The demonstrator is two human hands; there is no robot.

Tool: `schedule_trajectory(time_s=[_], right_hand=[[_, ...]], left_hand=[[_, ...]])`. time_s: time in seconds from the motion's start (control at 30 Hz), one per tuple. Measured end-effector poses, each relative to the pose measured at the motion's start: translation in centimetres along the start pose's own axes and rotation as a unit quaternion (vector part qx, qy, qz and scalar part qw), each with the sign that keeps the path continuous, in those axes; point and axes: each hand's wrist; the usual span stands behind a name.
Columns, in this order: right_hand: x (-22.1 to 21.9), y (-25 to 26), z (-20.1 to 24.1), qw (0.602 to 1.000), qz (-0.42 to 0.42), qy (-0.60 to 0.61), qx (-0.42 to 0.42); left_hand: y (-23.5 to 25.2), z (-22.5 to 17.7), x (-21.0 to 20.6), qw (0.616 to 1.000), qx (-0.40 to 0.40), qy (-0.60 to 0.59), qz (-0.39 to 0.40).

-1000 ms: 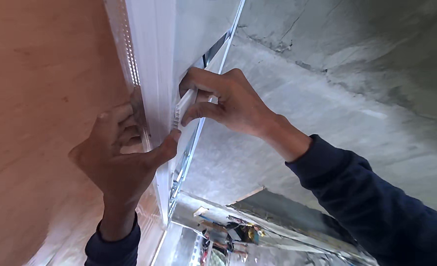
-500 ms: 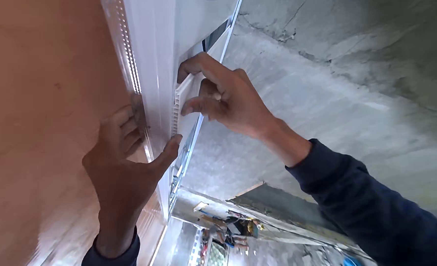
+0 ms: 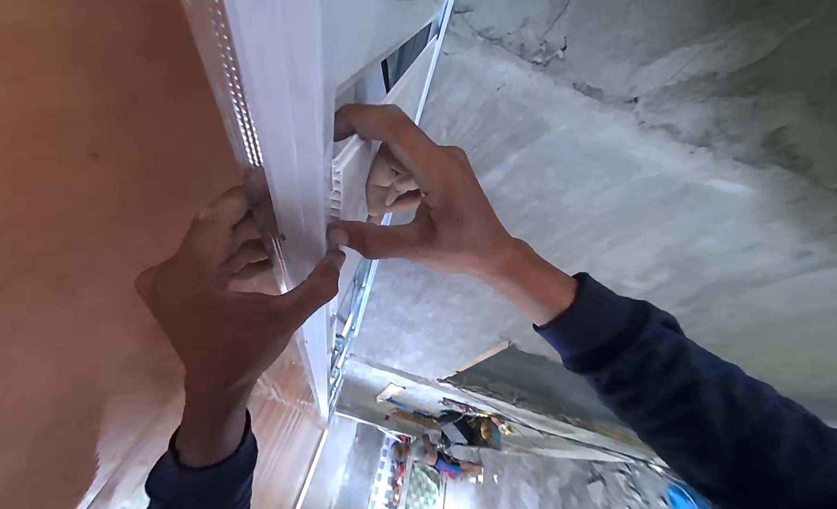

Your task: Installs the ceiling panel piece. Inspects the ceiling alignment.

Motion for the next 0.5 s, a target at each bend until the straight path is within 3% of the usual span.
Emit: schedule_trajectory(time_s=[0.13, 0.5], right_hand=[[-0.2, 0.2, -0.8, 1.0, -0.019, 0.02, 0.013], [-0.4, 0.2, -1.3, 0.993, -0.053, 0.105, -0.011]], left_hand=[[0.2, 1.0, -0.3, 0.999, -0.051, -0.012, -0.012], [0.4, 1.1, -0.1, 0.997, -0.059, -0.05, 0.006]])
Point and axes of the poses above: each hand's wrist, its own y-axis towards the middle knuckle, its own x-axis out of the back of the hand, z = x × y, and after that the axes turned 1 degree about z, right-handed
